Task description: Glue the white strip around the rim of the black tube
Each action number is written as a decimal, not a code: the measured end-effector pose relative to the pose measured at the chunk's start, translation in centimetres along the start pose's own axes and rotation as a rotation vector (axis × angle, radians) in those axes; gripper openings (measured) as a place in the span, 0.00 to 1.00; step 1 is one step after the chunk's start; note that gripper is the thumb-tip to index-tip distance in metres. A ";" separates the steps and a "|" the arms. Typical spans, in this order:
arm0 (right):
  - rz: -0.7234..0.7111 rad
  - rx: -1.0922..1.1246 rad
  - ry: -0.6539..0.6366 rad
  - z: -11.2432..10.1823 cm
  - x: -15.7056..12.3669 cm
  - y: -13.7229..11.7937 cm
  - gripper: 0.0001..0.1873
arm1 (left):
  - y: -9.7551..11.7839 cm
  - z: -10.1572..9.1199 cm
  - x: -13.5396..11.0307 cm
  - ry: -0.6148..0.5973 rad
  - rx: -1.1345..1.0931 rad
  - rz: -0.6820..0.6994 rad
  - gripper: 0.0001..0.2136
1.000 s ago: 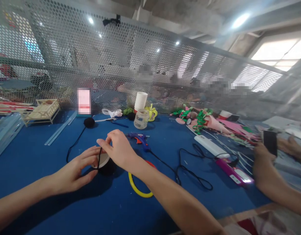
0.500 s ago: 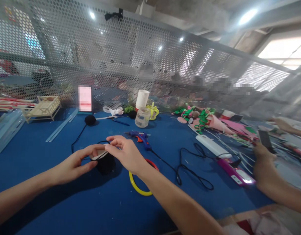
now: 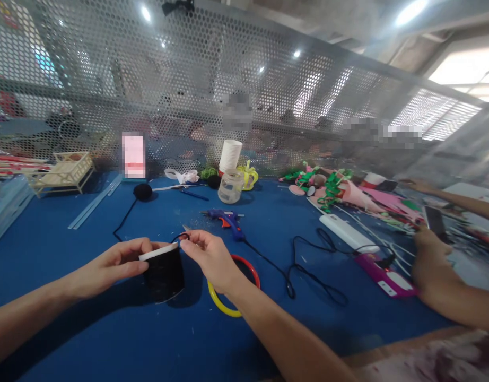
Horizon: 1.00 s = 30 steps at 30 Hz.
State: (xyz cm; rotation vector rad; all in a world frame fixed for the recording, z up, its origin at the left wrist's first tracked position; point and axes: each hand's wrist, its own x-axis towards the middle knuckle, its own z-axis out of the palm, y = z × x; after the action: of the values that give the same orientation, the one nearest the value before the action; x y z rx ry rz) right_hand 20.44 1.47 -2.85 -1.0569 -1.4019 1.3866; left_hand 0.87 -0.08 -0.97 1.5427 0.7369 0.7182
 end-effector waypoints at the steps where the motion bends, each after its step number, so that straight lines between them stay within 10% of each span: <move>1: 0.013 0.017 0.001 0.0 -0.1 0.0 0.09 | 0.0 0.0 0.0 -0.005 -0.015 -0.002 0.11; 20: 0.027 0.205 -0.092 0.3 -0.3 0.3 0.08 | -0.2 -0.3 -0.1 -0.037 -0.234 -0.029 0.07; 30: -0.213 -0.209 -0.068 -0.6 0.1 1.0 0.08 | -0.6 -1.3 0.6 -0.022 0.142 0.006 0.05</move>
State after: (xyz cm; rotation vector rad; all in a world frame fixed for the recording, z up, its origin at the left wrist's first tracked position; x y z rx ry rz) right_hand 20.96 1.78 -3.85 -0.9658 -1.6855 1.1501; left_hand 0.14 1.22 -1.43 1.6795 0.7810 0.6638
